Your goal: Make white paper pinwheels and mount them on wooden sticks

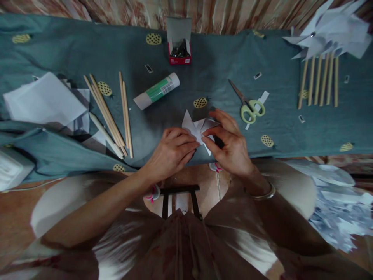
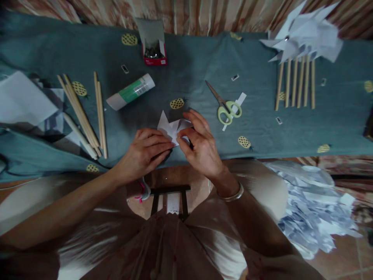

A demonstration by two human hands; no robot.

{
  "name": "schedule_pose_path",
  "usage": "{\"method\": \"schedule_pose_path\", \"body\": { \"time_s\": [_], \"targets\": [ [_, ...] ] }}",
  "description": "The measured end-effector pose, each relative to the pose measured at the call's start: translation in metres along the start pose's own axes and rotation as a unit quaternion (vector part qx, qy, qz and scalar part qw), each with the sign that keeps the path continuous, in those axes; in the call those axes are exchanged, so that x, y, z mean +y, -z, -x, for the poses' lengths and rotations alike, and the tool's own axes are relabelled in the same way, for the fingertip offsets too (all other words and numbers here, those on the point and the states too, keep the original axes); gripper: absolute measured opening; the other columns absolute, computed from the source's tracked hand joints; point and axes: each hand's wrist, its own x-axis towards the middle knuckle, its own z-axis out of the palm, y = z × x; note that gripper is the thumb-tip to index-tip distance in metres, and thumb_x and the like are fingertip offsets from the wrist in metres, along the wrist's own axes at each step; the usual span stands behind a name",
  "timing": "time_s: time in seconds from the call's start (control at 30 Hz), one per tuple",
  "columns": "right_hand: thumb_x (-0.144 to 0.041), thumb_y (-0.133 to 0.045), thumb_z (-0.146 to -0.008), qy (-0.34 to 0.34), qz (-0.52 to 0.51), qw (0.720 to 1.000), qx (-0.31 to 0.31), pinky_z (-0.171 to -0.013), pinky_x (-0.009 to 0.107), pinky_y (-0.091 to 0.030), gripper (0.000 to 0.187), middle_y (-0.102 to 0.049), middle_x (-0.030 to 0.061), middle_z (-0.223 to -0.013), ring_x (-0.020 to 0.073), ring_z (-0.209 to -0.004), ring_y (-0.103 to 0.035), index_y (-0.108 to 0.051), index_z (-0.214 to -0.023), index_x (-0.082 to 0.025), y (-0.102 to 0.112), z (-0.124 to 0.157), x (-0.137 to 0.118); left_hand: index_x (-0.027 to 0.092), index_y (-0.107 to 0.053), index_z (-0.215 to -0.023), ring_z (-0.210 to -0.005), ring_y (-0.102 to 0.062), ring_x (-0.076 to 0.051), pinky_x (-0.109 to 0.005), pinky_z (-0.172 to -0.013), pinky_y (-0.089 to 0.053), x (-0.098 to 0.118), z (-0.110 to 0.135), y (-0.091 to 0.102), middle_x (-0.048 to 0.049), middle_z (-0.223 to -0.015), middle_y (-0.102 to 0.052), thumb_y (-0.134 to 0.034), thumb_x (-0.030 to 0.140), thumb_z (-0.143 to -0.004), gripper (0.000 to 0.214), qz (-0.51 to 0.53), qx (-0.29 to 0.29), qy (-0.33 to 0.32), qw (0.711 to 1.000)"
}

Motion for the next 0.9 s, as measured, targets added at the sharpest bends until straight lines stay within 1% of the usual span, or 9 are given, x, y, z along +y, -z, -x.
{"method": "schedule_pose_path", "body": {
  "time_s": [0.13,0.23,0.37,0.5,0.6,0.73,0.9],
  "targets": [
    [-0.027,-0.064,-0.092,-0.006,0.002,1.0,-0.01,-0.116,0.055,-0.046,0.007,-0.062,0.0046,-0.14,0.0277,-0.14,-0.049,-0.07,-0.095,-0.029,0.0009,0.0004,-0.0019,0.018,-0.072,-0.109,-0.109,-0.061,-0.025,-0.042,-0.09,-0.044,-0.0001,-0.001,0.0002,-0.0078,-0.105,-0.075,-0.056,0.024,-0.099,0.02,0.012,-0.014,0.022,1.0],
    [-0.027,-0.064,-0.092,-0.008,-0.001,1.0,-0.012,-0.116,0.055,-0.045,0.008,-0.062,0.0044,-0.141,0.0285,-0.141,-0.049,-0.071,-0.094,-0.028,0.0005,0.001,-0.0025,0.018,-0.073,-0.109,-0.109,-0.06,-0.024,-0.042,-0.091,-0.044,-0.0002,-0.0013,0.0,-0.0075,-0.104,-0.074,-0.057,0.024,-0.098,0.02,0.013,-0.015,0.028,0.999],
    [-0.027,-0.063,-0.092,-0.008,-0.001,1.0,-0.006,-0.117,0.052,-0.045,0.009,-0.061,0.0042,-0.141,0.0279,-0.141,-0.048,-0.072,-0.093,-0.028,0.0001,0.0014,-0.0021,0.018,-0.073,-0.109,-0.109,-0.06,-0.024,-0.042,-0.091,-0.044,-0.001,-0.0017,-0.0006,-0.0075,-0.104,-0.074,-0.057,0.023,-0.098,0.02,0.015,-0.012,0.026,0.999],
    [-0.029,-0.062,-0.093,0.0,0.014,1.0,-0.011,-0.115,0.055,-0.047,0.01,-0.061,0.0058,-0.14,0.0297,-0.141,-0.049,-0.072,-0.095,-0.027,0.001,0.0013,-0.0009,0.018,-0.073,-0.108,-0.107,-0.061,-0.024,-0.042,-0.09,-0.044,-0.002,-0.0024,-0.0014,-0.0075,-0.102,-0.074,-0.057,0.024,-0.098,0.02,0.011,-0.002,0.013,1.0],
    [-0.03,-0.06,-0.094,-0.002,0.027,1.0,-0.015,-0.115,0.056,-0.047,0.012,-0.061,0.0035,-0.141,0.0286,-0.141,-0.049,-0.071,-0.098,-0.031,0.0013,0.0013,0.0002,0.018,-0.073,-0.107,-0.106,-0.061,-0.025,-0.042,-0.088,-0.044,-0.0018,-0.0034,-0.0011,-0.0073,-0.101,-0.074,-0.057,0.024,-0.098,0.02,0.007,-0.009,0.021,1.0],
    [-0.03,-0.057,-0.096,-0.006,0.013,1.0,-0.027,-0.118,0.055,-0.043,0.017,-0.059,0.0017,-0.143,0.0288,-0.143,-0.046,-0.072,-0.102,-0.032,0.0006,0.0016,0.0003,0.019,-0.073,-0.107,-0.106,-0.061,-0.025,-0.044,-0.089,-0.044,-0.0014,-0.0045,0.0,-0.0078,-0.102,-0.075,-0.057,0.024,-0.097,0.02,0.014,-0.021,0.03,0.999],
    [-0.029,-0.054,-0.097,-0.001,0.012,0.999,-0.046,-0.12,0.055,-0.04,0.021,-0.055,0.001,-0.147,0.0297,-0.146,-0.042,-0.072,-0.106,-0.032,-0.0007,0.003,-0.0007,0.019,-0.073,-0.107,-0.103,-0.061,-0.025,-0.044,-0.088,-0.045,-0.0023,-0.0046,-0.0009,-0.0078,-0.1,-0.075,-0.056,0.024,-0.098,0.021,0.019,-0.001,0.012,1.0]
  ]
}}
